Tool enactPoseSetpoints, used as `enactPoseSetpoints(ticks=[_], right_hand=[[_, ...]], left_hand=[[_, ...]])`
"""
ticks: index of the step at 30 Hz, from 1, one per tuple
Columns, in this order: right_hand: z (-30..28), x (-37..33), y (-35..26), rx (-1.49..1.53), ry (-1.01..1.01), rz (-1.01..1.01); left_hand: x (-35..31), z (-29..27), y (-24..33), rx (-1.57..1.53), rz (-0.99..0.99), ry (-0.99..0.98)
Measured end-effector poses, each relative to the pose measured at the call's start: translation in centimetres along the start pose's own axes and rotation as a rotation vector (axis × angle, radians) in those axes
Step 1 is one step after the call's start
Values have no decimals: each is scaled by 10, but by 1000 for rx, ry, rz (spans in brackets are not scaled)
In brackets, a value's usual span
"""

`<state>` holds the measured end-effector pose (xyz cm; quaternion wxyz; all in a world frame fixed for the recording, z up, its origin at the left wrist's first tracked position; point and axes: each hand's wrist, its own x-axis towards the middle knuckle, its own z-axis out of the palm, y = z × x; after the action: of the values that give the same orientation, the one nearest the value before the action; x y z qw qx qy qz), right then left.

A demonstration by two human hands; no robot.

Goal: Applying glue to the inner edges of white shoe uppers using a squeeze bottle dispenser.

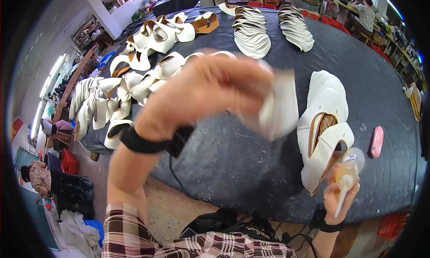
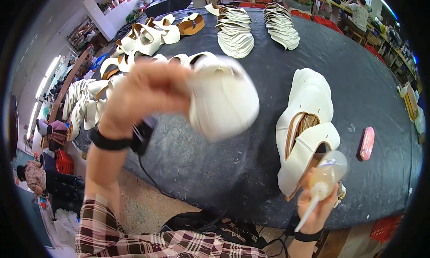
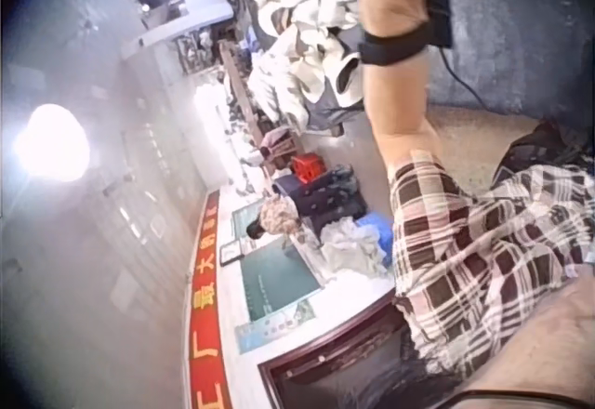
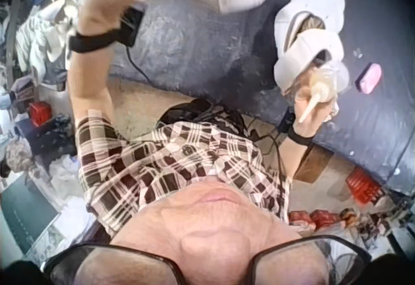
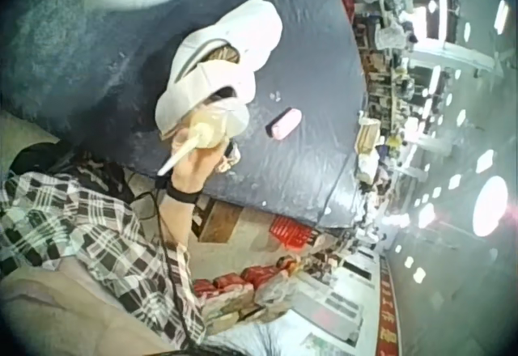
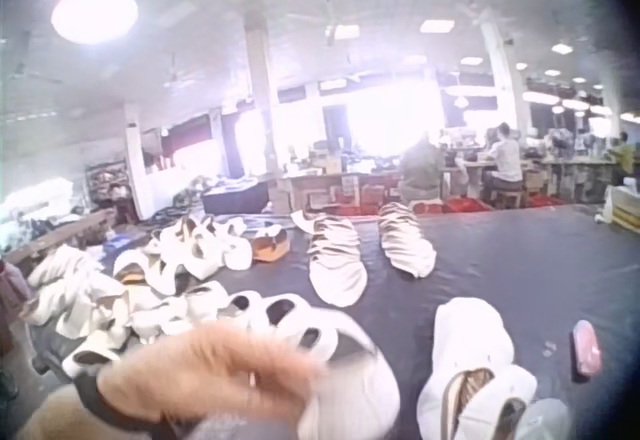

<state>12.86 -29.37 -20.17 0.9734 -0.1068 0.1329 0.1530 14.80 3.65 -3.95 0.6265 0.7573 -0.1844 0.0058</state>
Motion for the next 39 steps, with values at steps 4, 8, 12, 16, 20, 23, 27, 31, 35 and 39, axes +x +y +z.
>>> enactPoseSetpoints(ticks=[4, 8, 12, 16, 20, 23, 27, 31, 35, 39], right_hand=[[-12, -13, -9, 139, 70, -86], [-19, -31, 6, 83, 129, -88], [-18, -50, -1, 85, 183, -172], [-9, -66, -24, 127, 86, -257], [-31, -82, -62, 152, 52, -391], [-45, -88, -86, 192, 15, -367], [-55, -84, -101, 206, -97, -263], [-63, -93, -123, 198, -110, -236], [-76, -104, -135, 191, -104, -251], [-78, -106, -136, 196, -25, -225]], left_hand=[[63, -80, -9, 511, 25, -6], [106, -145, -91, 626, -263, -47], [93, -173, -161, 885, -401, -154], [60, -195, -160, 541, -401, -44], [57, -155, -120, 900, -164, 206], [42, 7, -111, 799, -33, -12], [1, 201, -125, 813, 523, -523], [-14, 227, -139, 1209, 526, -515], [-12, 220, -141, 1428, 567, -442], [-1, 215, -111, 1402, 578, -486]])
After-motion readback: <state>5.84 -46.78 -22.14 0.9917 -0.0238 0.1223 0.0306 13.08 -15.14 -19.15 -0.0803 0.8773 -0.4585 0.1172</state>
